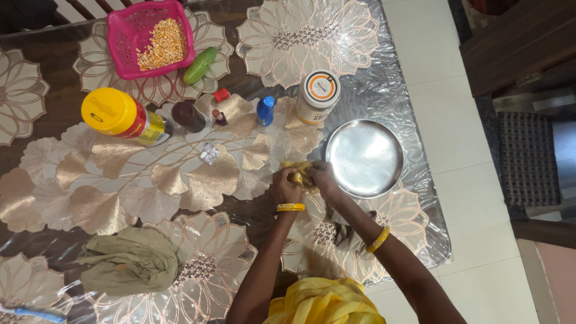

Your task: The person wipes a metal plate with a cloth, then wipes the table surface with the same cloth. They handle a plastic bag and a cloth while cleaning the table area.

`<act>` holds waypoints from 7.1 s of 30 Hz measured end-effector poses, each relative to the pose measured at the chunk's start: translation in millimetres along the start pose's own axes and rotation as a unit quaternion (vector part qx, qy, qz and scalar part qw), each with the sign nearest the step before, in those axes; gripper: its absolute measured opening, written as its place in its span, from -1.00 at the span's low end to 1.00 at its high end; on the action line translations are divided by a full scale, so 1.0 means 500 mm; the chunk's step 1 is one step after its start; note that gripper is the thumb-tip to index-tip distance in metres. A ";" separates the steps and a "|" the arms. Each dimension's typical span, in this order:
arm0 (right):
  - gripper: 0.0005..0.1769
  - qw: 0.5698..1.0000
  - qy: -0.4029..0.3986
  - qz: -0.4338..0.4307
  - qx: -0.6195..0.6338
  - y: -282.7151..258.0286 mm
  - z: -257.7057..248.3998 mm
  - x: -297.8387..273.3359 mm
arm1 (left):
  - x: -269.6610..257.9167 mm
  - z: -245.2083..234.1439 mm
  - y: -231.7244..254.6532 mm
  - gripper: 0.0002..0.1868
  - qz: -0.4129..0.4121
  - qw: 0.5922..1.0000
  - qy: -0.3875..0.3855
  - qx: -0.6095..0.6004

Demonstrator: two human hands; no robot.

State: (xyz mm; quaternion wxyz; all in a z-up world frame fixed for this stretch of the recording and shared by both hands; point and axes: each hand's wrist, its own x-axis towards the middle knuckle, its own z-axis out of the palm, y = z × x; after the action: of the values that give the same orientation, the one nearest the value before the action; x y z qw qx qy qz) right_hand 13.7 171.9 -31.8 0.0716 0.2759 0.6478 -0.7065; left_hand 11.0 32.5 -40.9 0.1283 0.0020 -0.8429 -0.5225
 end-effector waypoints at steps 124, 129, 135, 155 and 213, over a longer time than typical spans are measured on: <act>-0.65 0.782 -0.014 -0.418 -0.463 -0.009 0.002 -0.058 | -0.045 -0.018 -0.052 -0.65 0.029 0.998 -0.057 0.019; -0.87 0.954 0.005 -0.133 -0.269 -0.045 -0.048 -0.029 | -0.035 -0.060 -0.010 -0.53 0.080 0.995 -0.054 0.018; -0.92 0.991 0.076 -0.056 -0.090 -0.123 -0.156 -0.083 | -0.059 -0.080 0.021 -0.40 0.133 0.974 -0.146 0.110; -0.56 0.794 0.211 -0.251 -0.512 -0.095 -0.331 -0.077 | 0.080 -0.072 0.127 0.47 -0.027 0.766 -0.459 0.450; -0.68 0.678 0.163 -0.378 -0.609 -0.363 -0.213 0.144 | 0.109 -0.027 0.152 0.61 -0.077 0.714 -0.506 0.478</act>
State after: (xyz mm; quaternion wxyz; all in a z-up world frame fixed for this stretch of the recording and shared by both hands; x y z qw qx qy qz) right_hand -98.1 319.5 91.8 -0.1558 0.0136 0.9855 -0.0666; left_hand -29.0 47.7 43.2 -0.3763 -0.1367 -0.9162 0.0189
